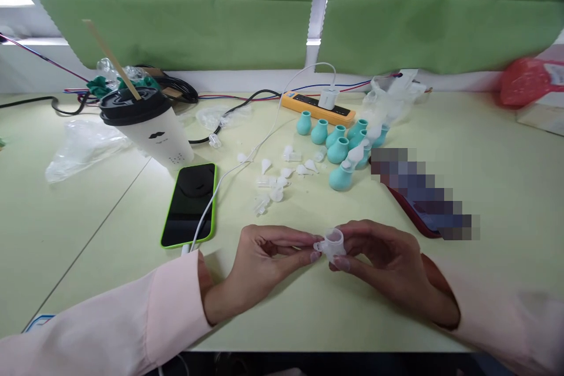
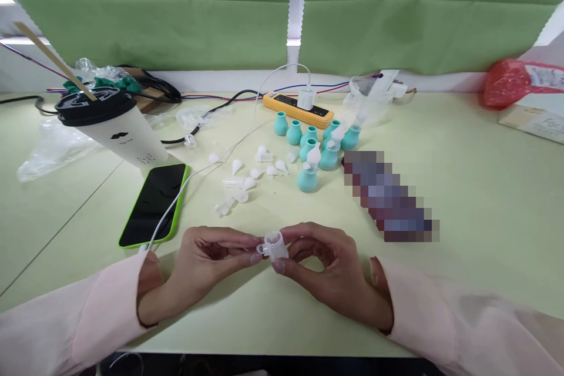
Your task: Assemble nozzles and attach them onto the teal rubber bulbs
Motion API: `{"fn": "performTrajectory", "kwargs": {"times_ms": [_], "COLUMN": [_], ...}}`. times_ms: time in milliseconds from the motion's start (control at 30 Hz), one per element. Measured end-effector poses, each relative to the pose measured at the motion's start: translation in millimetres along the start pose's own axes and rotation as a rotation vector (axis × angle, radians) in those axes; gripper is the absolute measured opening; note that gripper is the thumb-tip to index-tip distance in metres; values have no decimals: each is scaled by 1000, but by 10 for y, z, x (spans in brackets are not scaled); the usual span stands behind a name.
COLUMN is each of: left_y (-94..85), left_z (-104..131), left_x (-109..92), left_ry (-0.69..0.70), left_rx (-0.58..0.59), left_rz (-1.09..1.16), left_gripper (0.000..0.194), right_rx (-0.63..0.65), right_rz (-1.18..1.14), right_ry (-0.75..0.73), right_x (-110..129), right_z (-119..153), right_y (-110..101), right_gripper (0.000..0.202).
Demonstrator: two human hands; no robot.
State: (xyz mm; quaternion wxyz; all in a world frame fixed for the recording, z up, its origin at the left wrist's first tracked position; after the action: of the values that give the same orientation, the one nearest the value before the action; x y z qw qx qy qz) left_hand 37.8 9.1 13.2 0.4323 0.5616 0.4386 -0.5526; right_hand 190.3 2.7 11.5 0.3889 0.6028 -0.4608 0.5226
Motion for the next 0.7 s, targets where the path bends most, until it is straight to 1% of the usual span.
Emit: {"fn": "performTrajectory", "kwargs": {"times_ms": [133,233,367,500,633,700], "left_y": [-21,-32,-32,-34,-26,-35], "left_z": [27,30,28,28,25,25], "left_x": [-36,-45,-57,-75,-103,-104], "left_ry": [72,97,147,195,241,232], "left_rx": [-29,-37,-22,-32,-17,-32], "left_rz": [-98,-108,-114,-173,-224,-245], "left_gripper": [13,13,12,9,8,10], "right_rx": [-1,-1,-15,-46,-54,-36], "right_rz": [47,55,75,76,25,-13], "right_ry": [-83,-87,-37,9,84,128], "right_x": [28,22,-17,-21,-7,-13], "right_z": [35,38,23,16,-2,-13], "right_y": [8,17,25,27,39,51], "right_gripper": [31,32,29,26,23,23]}}
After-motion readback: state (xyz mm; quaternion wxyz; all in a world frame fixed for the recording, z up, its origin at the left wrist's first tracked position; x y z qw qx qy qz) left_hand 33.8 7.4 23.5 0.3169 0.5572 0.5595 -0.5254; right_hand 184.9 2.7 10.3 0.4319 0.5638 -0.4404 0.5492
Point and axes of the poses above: each hand's wrist, its own z-axis away from the middle knuckle, its own y-axis out of the palm, x = y × z, the point moved 5 cm from there along -z, towards the middle knuckle, and after that the axes turned 6 degrees about -z, right-handed, at the moved point
